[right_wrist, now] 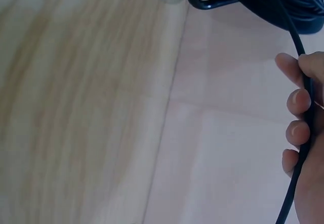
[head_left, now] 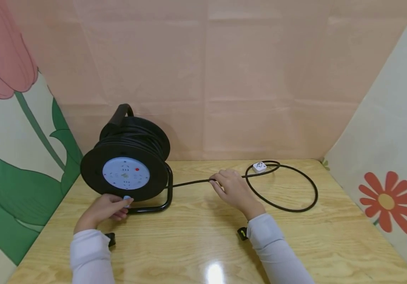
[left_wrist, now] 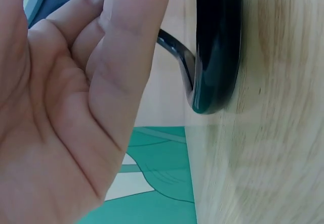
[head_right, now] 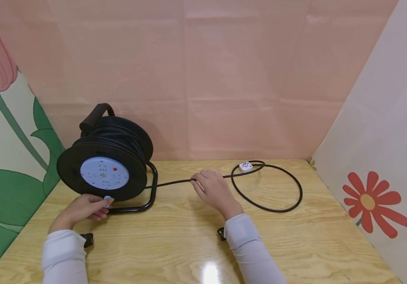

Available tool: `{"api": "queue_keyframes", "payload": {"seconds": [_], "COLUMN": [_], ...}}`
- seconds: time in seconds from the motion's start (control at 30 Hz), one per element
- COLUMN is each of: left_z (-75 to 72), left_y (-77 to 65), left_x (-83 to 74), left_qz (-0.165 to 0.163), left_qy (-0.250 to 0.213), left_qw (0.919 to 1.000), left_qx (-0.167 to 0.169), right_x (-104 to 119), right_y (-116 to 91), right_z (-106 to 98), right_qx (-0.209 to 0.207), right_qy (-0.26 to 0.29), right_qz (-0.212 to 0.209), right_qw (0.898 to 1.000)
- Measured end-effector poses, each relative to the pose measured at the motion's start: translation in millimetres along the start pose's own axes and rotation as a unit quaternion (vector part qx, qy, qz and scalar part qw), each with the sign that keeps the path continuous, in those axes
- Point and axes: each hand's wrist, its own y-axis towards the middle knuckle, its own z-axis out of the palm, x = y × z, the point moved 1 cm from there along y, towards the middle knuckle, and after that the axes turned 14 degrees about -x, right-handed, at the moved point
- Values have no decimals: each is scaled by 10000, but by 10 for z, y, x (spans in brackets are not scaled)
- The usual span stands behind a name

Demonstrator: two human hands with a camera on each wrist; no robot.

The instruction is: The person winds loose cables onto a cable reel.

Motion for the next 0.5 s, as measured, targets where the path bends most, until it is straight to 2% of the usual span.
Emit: {"api": "queue_keyframes", "payload": {"seconds": [0.1, 0.33, 0.5], "left_z": [-17, -21, -36], "left_y": [1, -3, 0], "left_x": [6, 15, 22], "left_qz": [-26, -17, 10], "left_qy": [66, 114, 102], "left_qw": [9999, 9999, 9999], "left_qx": [-98, -95, -103], "right_x": [9, 14, -64], "right_y": [-4, -27, -8], "right_z": [21, 22, -89], "right_qx": [4, 175, -149], "right_qy": [-80, -1, -26], "right_qz": [27, 97, -186], "right_qw": [10000, 9998, 9997]}}
